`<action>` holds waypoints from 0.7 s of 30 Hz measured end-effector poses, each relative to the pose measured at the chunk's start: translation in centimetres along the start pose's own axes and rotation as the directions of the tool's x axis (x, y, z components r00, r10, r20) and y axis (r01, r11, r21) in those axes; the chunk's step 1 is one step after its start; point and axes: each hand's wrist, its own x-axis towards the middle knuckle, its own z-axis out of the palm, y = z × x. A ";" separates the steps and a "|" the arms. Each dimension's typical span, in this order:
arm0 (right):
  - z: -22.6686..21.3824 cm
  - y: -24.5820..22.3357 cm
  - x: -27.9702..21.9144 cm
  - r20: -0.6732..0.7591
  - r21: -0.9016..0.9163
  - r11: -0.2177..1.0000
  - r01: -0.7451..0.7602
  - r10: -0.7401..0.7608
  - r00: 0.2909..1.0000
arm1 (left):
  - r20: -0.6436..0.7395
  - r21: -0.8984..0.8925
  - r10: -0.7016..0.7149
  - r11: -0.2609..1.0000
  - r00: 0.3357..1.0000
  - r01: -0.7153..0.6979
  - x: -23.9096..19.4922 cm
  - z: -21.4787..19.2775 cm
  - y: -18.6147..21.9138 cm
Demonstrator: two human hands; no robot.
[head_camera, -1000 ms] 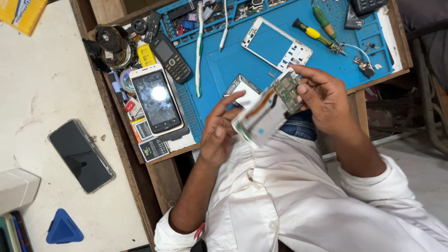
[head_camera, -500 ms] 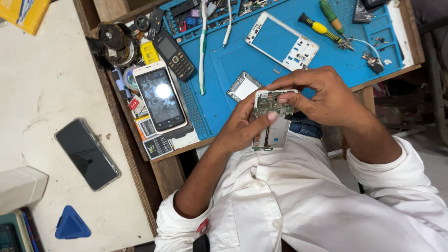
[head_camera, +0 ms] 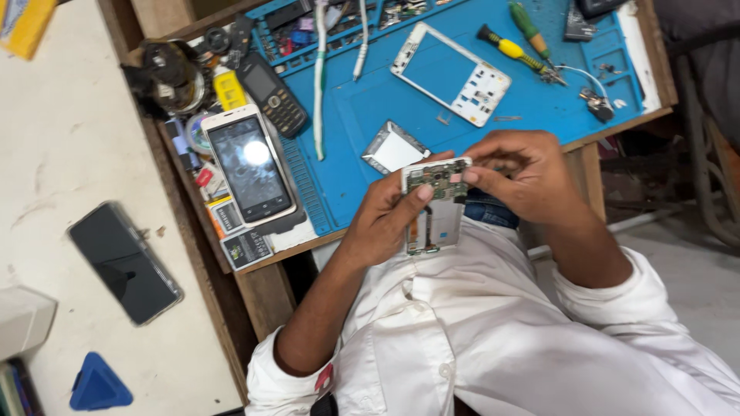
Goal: The person assembles a smartphone by hand, placing the motherboard into the casing, connecting ribbon cables, and inserting the battery. They then attach the screen assembly and close the device.
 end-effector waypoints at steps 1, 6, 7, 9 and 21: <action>-0.1 0.4 -0.1 0.007 0.035 0.999 0.011 -0.012 1.000 | -0.007 0.004 -0.015 1.000 1.000 0.015 0.0 0.2 -0.1; 0.3 1.5 -0.2 0.035 0.101 0.988 0.113 -0.117 0.993 | -0.027 0.089 -0.067 0.994 0.997 0.069 -0.6 -0.2 -0.1; 0.2 1.5 -0.3 0.031 0.112 0.989 0.098 -0.102 0.994 | -0.029 0.089 -0.051 0.995 0.998 0.053 -0.6 -0.2 -0.2; 0.3 1.4 -0.3 0.023 0.129 0.989 0.070 -0.074 0.997 | -0.033 0.086 -0.015 0.996 0.999 0.018 -0.4 -0.1 -0.3; 1.5 -8.0 -3.8 0.057 -0.116 0.899 0.422 -0.418 0.907 | -0.225 -0.213 -0.060 0.977 0.972 0.011 0.1 -2.5 -1.3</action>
